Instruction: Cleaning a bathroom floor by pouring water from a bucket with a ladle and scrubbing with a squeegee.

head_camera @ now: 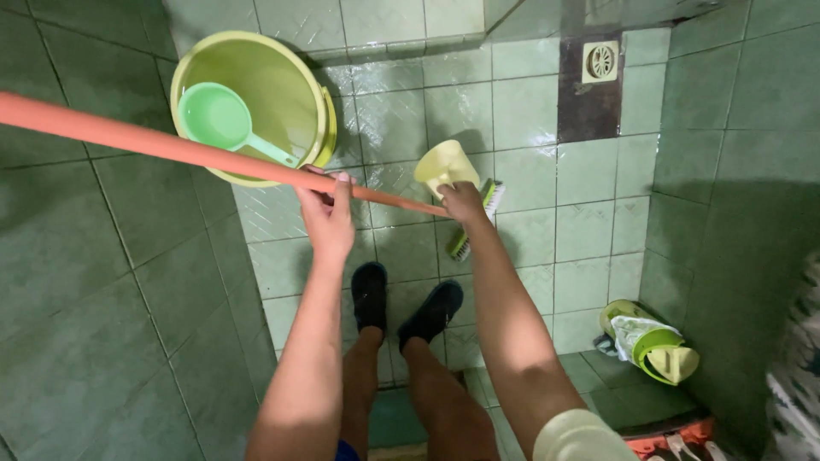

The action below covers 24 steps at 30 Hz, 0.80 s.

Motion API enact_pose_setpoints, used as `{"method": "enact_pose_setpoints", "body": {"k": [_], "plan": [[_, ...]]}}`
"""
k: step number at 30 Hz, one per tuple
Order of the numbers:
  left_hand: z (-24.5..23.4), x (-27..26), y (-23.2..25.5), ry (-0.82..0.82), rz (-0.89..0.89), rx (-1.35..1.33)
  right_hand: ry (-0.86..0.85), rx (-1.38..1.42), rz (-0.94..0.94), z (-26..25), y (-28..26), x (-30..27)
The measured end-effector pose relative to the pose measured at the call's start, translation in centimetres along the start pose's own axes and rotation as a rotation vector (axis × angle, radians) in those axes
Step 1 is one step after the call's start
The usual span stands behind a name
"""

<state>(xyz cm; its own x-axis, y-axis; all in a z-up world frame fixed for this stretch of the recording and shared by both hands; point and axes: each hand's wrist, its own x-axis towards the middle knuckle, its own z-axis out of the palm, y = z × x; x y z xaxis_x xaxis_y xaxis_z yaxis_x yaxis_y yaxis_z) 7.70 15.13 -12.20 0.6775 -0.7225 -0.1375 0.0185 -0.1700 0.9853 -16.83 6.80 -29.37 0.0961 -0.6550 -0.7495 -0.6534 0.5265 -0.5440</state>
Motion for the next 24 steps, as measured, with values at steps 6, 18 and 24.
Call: {"method": "enact_pose_setpoints", "body": {"k": [6,18,24], "plan": [[-0.4,0.1,-0.6,0.046,-0.008,0.045,-0.093,0.063,-0.08,2.7,-4.4,1.6],[1.7,-0.7,-3.6,-0.07,-0.263,-0.13,0.016,0.721,0.193,1.4,-7.8,-4.9],[3.8,-3.7,-5.9,-0.115,-0.33,-0.228,0.033,0.965,0.265,0.0,-5.4,-8.3]]}}
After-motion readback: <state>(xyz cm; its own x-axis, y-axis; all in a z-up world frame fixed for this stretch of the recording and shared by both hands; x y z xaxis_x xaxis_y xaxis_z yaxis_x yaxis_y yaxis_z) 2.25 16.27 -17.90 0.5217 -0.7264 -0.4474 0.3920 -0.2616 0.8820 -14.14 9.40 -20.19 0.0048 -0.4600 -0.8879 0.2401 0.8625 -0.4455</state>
